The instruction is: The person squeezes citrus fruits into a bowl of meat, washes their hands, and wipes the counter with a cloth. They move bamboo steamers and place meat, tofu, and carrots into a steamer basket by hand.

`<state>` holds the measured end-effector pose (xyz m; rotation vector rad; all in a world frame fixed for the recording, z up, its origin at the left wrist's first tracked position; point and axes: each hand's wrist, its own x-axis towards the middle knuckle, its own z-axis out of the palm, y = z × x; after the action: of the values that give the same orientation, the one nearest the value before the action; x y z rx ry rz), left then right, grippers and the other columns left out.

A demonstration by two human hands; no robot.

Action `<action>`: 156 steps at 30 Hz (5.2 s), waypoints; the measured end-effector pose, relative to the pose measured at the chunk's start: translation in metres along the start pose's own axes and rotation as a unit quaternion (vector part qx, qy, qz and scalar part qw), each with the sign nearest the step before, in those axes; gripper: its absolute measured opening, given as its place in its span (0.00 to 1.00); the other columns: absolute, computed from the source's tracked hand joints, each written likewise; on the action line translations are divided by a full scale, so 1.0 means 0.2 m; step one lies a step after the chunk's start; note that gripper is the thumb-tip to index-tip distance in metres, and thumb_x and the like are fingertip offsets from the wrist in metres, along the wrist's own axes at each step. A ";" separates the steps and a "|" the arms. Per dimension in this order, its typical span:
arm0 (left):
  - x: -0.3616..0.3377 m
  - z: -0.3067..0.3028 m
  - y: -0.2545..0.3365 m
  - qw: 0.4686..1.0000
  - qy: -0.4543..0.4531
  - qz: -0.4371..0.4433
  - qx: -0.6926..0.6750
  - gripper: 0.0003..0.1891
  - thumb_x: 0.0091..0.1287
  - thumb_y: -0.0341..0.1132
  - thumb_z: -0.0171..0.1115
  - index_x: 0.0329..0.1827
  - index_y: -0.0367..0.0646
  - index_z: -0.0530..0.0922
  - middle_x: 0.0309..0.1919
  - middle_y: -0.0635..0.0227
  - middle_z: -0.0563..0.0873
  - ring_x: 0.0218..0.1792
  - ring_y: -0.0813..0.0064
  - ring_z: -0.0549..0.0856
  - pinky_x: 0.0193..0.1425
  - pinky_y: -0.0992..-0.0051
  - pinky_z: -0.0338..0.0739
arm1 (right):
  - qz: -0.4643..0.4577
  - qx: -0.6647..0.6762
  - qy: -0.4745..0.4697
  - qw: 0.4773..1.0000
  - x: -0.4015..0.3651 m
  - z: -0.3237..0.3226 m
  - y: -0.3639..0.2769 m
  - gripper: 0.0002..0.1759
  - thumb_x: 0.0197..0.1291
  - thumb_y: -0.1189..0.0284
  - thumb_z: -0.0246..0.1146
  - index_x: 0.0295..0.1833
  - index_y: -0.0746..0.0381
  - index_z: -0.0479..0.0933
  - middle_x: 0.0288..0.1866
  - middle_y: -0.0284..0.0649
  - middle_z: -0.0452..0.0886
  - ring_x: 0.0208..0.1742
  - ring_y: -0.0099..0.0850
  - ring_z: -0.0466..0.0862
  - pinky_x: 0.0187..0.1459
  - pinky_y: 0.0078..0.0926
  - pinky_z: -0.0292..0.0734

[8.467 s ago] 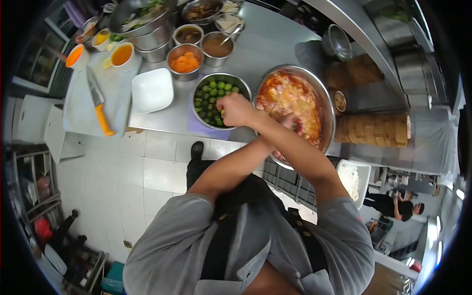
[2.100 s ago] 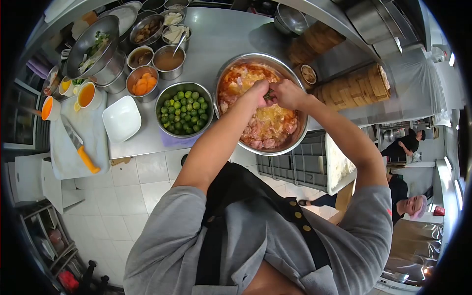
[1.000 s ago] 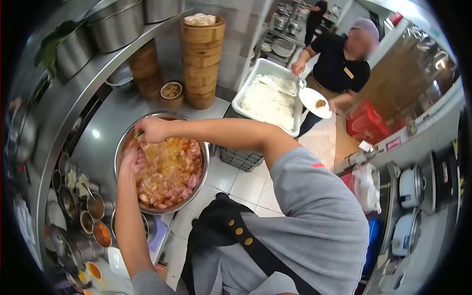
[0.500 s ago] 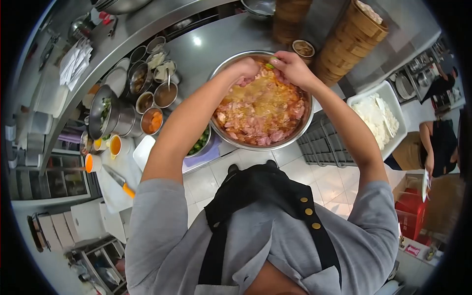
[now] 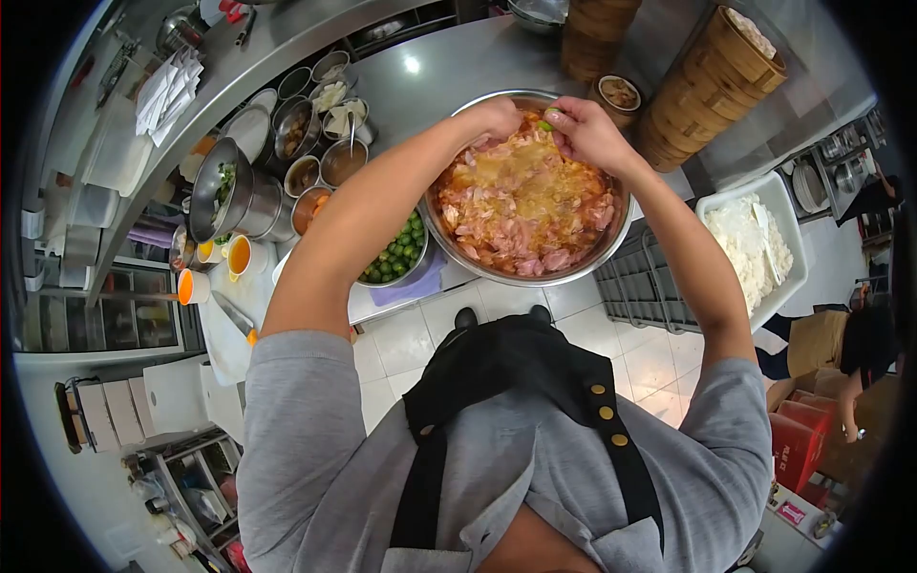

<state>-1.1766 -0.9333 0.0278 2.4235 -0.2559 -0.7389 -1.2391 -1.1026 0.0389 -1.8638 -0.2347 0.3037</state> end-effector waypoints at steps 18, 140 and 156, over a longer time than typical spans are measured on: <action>-0.05 0.41 -0.20 0.628 -0.067 -0.069 -0.772 0.11 0.65 0.42 0.38 0.28 0.52 0.67 0.17 0.71 0.71 0.14 0.74 0.69 0.11 0.80 0.52 | -0.115 -0.555 -0.175 0.805 0.14 0.27 -0.06 0.18 0.39 0.71 0.66 0.40 0.65 0.77 0.34 0.51 0.81 0.40 0.47 0.81 0.42 0.39 0.77; 0.04 0.37 -0.17 0.584 -0.158 -0.027 -0.796 0.09 0.64 0.35 0.37 0.31 0.49 0.68 0.19 0.74 0.70 0.17 0.80 0.67 0.16 0.82 0.56 | -0.280 -0.528 -0.002 0.802 0.07 0.20 0.08 0.19 0.48 0.64 0.65 0.43 0.64 0.71 0.26 0.53 0.79 0.30 0.51 0.80 0.33 0.46 0.75; -0.06 0.01 0.05 0.970 -0.001 0.010 -0.244 0.18 0.69 0.45 0.46 0.25 0.44 0.67 0.13 0.75 0.64 0.10 0.83 0.60 0.11 0.80 0.49 | -0.007 0.093 0.087 0.992 -0.26 0.01 0.33 0.11 0.62 0.69 0.58 0.40 0.67 0.75 0.21 0.27 0.69 0.21 0.15 0.67 0.23 0.17 0.64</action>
<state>-1.1886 -0.9384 0.0377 1.9497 -0.0846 -0.6986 -1.2883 -1.1371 -0.0196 -1.6926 -0.0956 0.1468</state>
